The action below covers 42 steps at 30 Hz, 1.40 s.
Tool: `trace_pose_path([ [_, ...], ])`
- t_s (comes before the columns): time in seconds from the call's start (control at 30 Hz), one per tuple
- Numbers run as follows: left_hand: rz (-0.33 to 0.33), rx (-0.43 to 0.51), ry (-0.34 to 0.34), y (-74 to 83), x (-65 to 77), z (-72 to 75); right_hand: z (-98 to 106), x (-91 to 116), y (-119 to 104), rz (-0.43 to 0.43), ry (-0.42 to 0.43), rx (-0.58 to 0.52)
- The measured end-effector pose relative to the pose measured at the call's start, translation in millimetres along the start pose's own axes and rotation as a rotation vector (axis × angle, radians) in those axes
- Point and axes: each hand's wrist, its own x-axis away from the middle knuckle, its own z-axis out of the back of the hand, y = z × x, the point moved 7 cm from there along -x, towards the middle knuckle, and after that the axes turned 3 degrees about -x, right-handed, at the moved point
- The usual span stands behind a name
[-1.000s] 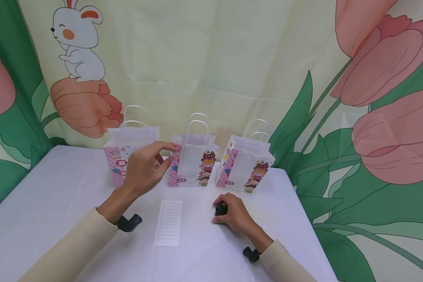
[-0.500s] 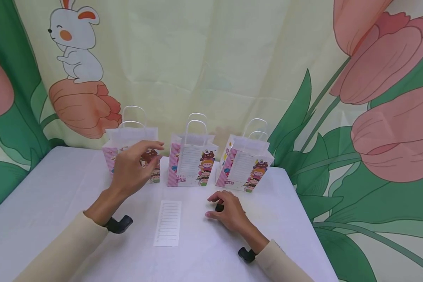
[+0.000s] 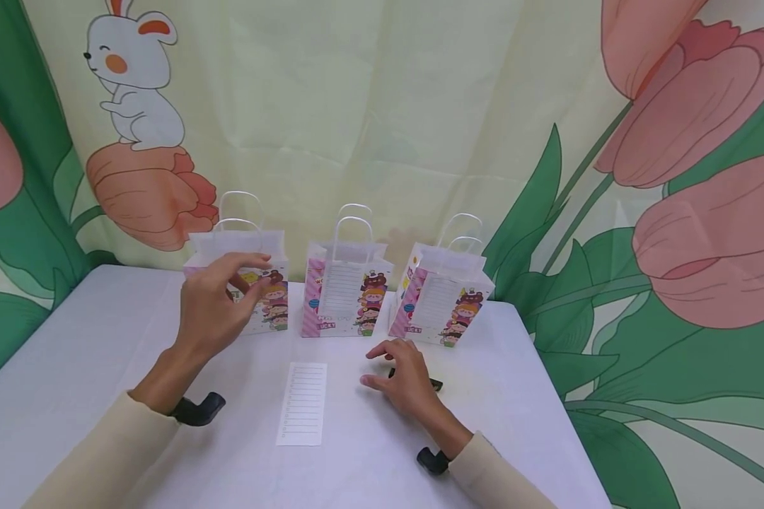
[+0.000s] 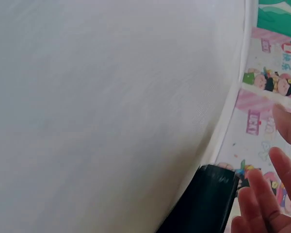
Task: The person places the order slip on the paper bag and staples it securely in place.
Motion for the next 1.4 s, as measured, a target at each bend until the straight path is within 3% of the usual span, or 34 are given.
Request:
trace_pose_path([
  [0.43,0.039,0.002,0.050,-12.3,4.4,18.9,-21,2,-22,0.023,-0.064,-0.063],
  [0.8,0.113,-0.016,0.082,-27.2,9.2,34.9,-42,2,-41,0.055,-0.122,-0.078],
  [1.4,0.158,-0.034,0.128,-42.4,13.3,49.8,-60,1,-52,0.083,-0.169,0.025],
])
